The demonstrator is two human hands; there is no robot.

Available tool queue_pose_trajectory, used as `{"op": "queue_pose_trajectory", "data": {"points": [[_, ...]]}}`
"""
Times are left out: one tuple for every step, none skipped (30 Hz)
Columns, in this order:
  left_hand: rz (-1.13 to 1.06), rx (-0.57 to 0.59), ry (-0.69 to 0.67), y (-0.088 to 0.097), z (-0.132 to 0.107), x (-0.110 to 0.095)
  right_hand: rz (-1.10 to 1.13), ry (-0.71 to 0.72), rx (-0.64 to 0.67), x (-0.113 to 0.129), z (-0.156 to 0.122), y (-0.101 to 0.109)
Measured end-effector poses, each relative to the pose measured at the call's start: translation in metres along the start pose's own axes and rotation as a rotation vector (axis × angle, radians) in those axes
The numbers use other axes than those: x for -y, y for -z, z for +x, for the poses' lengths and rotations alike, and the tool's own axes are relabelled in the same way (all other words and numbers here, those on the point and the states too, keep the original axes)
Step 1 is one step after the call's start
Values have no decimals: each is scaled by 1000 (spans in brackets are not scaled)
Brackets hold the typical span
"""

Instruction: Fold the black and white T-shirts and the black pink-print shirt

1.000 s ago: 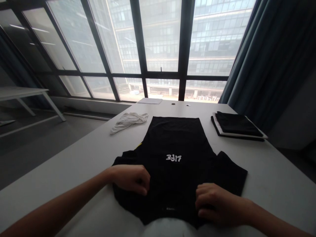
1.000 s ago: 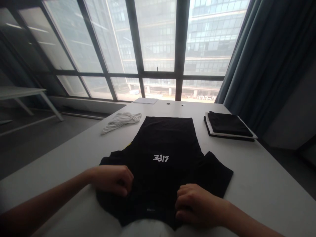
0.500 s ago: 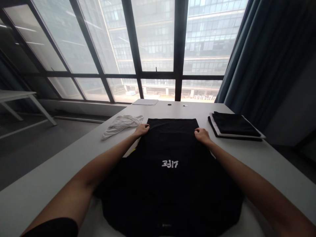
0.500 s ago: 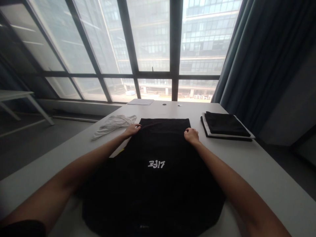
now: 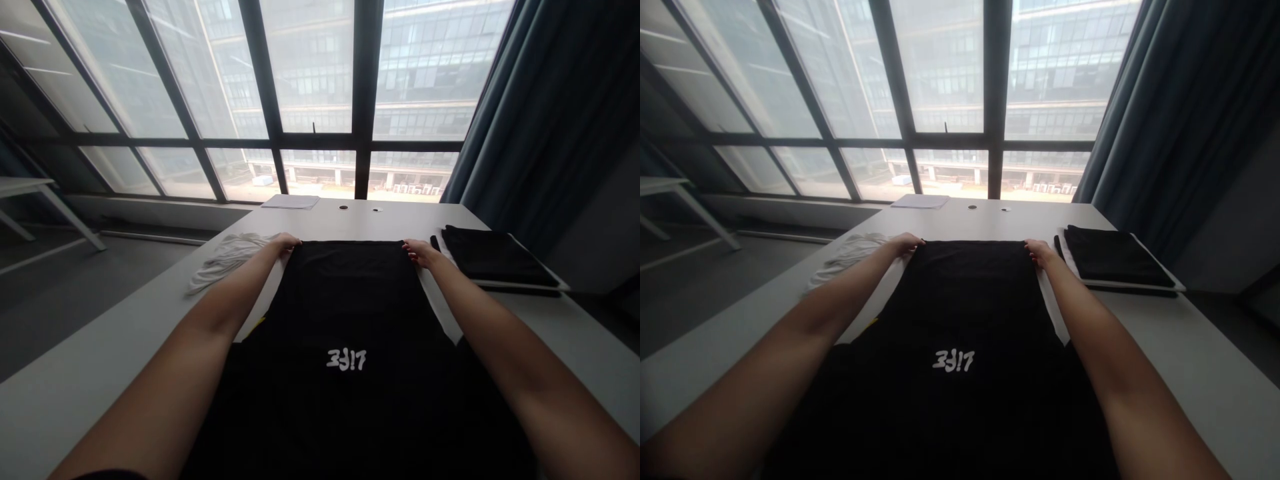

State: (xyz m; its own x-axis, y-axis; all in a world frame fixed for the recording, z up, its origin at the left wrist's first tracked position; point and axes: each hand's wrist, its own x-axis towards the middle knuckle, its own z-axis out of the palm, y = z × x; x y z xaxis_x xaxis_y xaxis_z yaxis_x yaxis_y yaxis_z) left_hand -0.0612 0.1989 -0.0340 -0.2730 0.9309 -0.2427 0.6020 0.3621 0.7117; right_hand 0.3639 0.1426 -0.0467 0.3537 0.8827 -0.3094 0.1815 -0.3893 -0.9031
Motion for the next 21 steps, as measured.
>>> {"op": "queue_pose_trajectory", "data": {"points": [[12, 5, -6, 2, 2, 1, 10, 12, 1, -1, 2, 0], [19, 18, -15, 5, 5, 1, 18, 25, -1, -3, 4, -1], [19, 24, -24, 7, 7, 1, 24, 37, -6, -4, 6, -1], [17, 28, -36, 8, 9, 1, 25, 48, -16, -5, 8, -1], [13, 31, -47, 10, 11, 1, 24, 58, -30, -5, 9, 0], [7, 33, -59, 11, 13, 0, 20, 67, -45, -5, 11, 1], [-1, 33, -73, 11, 15, -2, 15, 77, -60, -4, 13, 3], [-9, 31, -88, 10, 17, -4, 9, 88, -74, -2, 16, 5], [-17, 28, -106, 8, 19, -7, 4, 99, -86, 0, 18, 8], [-24, 24, -126, 6, 21, -10, -3, 112, -96, 2, 21, 11], [-28, 19, -149, 2, 22, -13, -11, 126, -105, 5, 23, 14], [-29, 16, -175, -2, 23, -17, -22, 142, -113, 7, 25, 17], [-27, 15, -204, -6, 24, -21, -35, 159, -118, 9, 27, 19], [-22, 13, -238, -11, 23, -25, -52, 179, -120, 11, 29, 21], [-12, 9, -277, -16, 22, -29, -74, 203, -118, 12, 30, 22], [4, 3, -320, -21, 20, -33, -103, 229, -116, 13, 31, 23], [29, -7, -366, -27, 17, -36, -138, 256, -116, 12, 30, 22], [60, -19, -415, -34, 12, -40, -181, 285, -122, 10, 28, 19], [98, -31, -467, -42, 5, -44, -224, 312, -135, 8, 25, 15], [141, -37, -520, -51, -3, -47, -259, 339, -152, 4, 19, 9], [188, -34, -574, -61, -13, -50, -307, 371, -168, 0, 12, 0]]}}
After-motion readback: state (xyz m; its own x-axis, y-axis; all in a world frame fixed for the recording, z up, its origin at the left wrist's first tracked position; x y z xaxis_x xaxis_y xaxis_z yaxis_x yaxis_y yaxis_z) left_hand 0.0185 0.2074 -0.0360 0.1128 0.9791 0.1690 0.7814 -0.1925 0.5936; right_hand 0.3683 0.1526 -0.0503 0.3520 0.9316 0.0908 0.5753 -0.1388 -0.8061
